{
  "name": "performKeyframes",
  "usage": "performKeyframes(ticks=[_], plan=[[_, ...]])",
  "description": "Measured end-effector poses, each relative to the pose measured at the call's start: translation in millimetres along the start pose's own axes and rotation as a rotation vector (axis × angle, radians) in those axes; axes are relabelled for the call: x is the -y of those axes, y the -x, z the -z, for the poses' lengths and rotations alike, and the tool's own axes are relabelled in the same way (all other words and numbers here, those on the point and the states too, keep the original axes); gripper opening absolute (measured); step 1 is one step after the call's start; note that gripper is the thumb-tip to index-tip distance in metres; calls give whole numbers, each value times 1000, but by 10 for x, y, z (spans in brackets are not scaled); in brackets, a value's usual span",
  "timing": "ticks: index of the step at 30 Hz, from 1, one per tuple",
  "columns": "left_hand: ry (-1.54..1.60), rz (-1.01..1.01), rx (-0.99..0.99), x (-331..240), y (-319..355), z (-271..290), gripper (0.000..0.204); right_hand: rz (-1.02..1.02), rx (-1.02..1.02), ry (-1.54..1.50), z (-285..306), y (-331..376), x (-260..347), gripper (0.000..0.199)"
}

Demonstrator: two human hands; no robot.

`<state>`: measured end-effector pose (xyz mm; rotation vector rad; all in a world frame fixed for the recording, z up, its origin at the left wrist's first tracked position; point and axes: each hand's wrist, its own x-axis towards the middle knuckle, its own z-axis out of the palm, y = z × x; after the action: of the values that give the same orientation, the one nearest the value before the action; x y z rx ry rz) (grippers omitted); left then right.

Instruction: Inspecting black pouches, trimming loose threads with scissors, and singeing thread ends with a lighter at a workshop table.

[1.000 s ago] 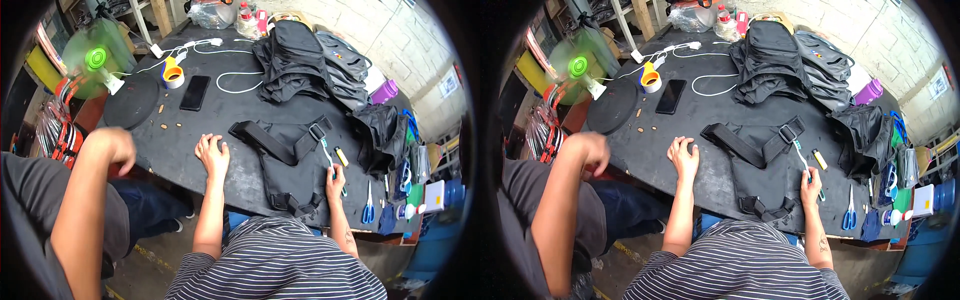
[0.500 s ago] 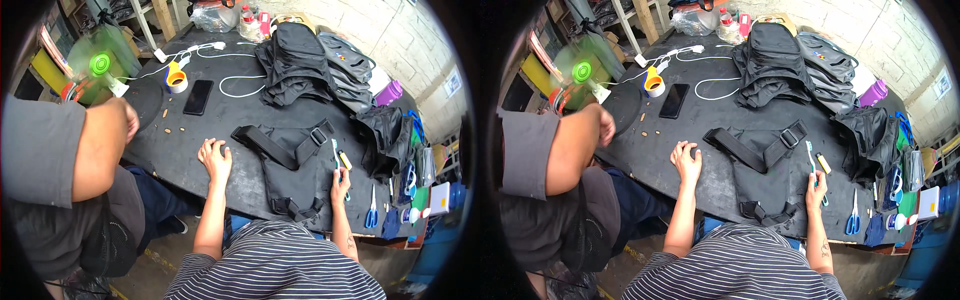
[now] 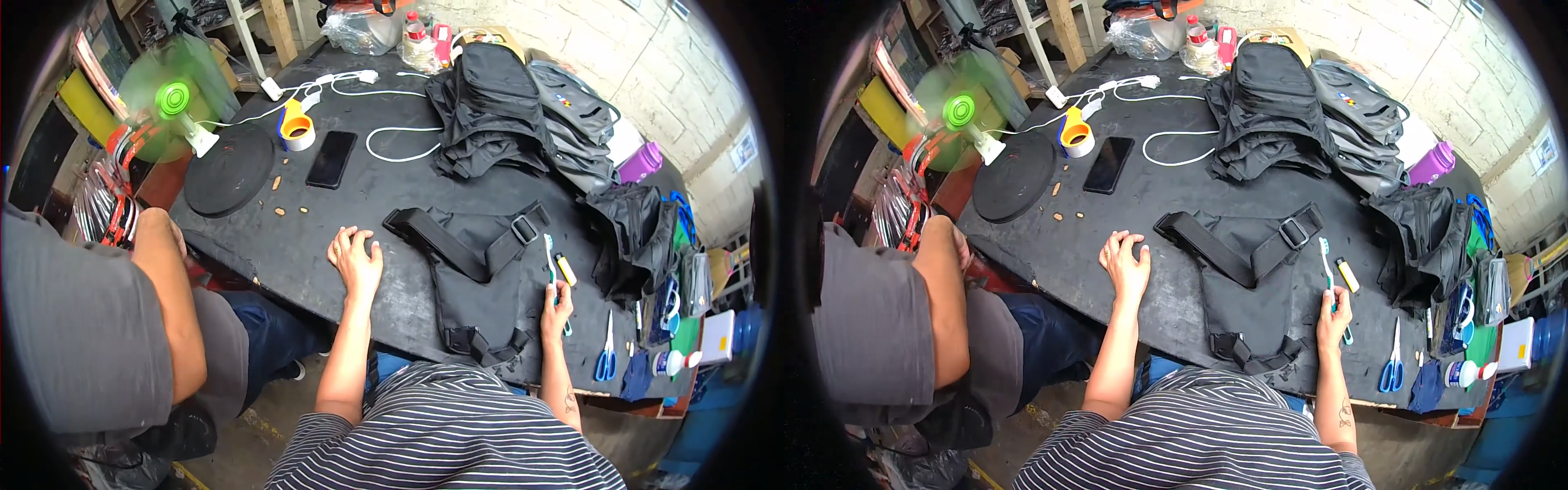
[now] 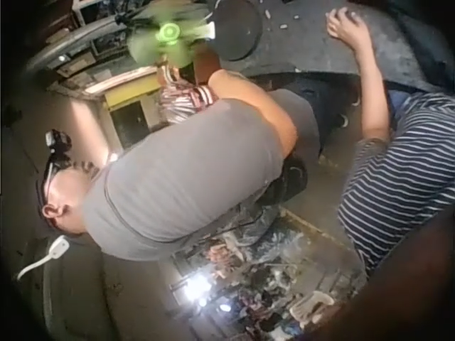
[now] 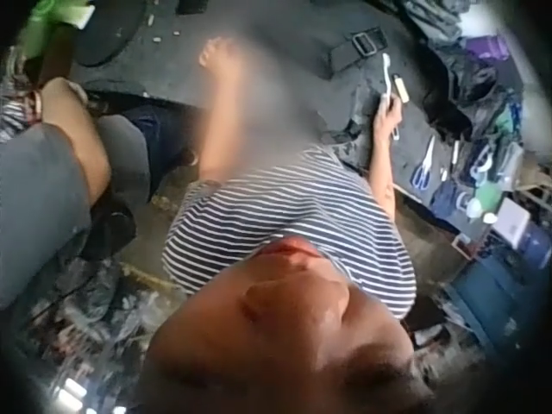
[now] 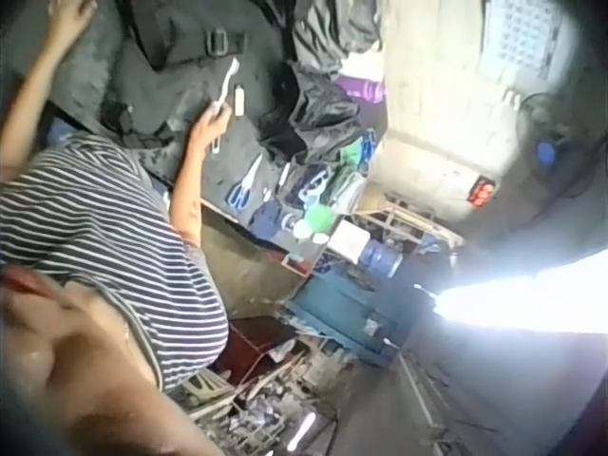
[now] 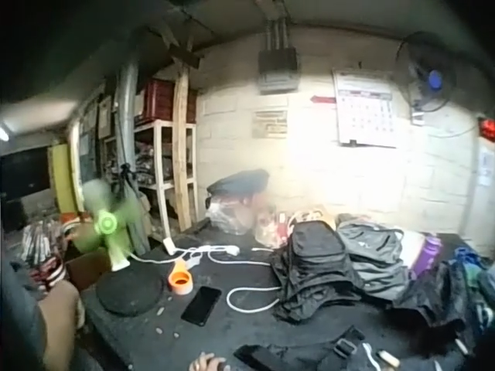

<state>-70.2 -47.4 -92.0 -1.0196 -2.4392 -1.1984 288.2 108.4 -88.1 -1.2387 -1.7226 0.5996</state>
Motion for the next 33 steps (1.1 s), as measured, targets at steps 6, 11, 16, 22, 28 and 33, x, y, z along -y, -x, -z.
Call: performKeyframes(ticks=[6,11,16,22,28,33], plan=[[1,8,-95,33,11,14,25,93,6,63,-7,60,-70,17],[79,30,-158,83,43,-13,24,78,31,24,53,128,-89,20],[42,11,-172,100,95,3,23,102,-29,-115,36,107,-99,26],[-36,-67,-151,-50,88,-21,21,31,-47,-279,10,-44,-687,24],[-105,-81,-149,-104,90,19,21,32,-51,-356,157,-11,134,28],[-135,-77,-138,-125,67,29,22,-16,-10,-417,136,-2,146,24]])
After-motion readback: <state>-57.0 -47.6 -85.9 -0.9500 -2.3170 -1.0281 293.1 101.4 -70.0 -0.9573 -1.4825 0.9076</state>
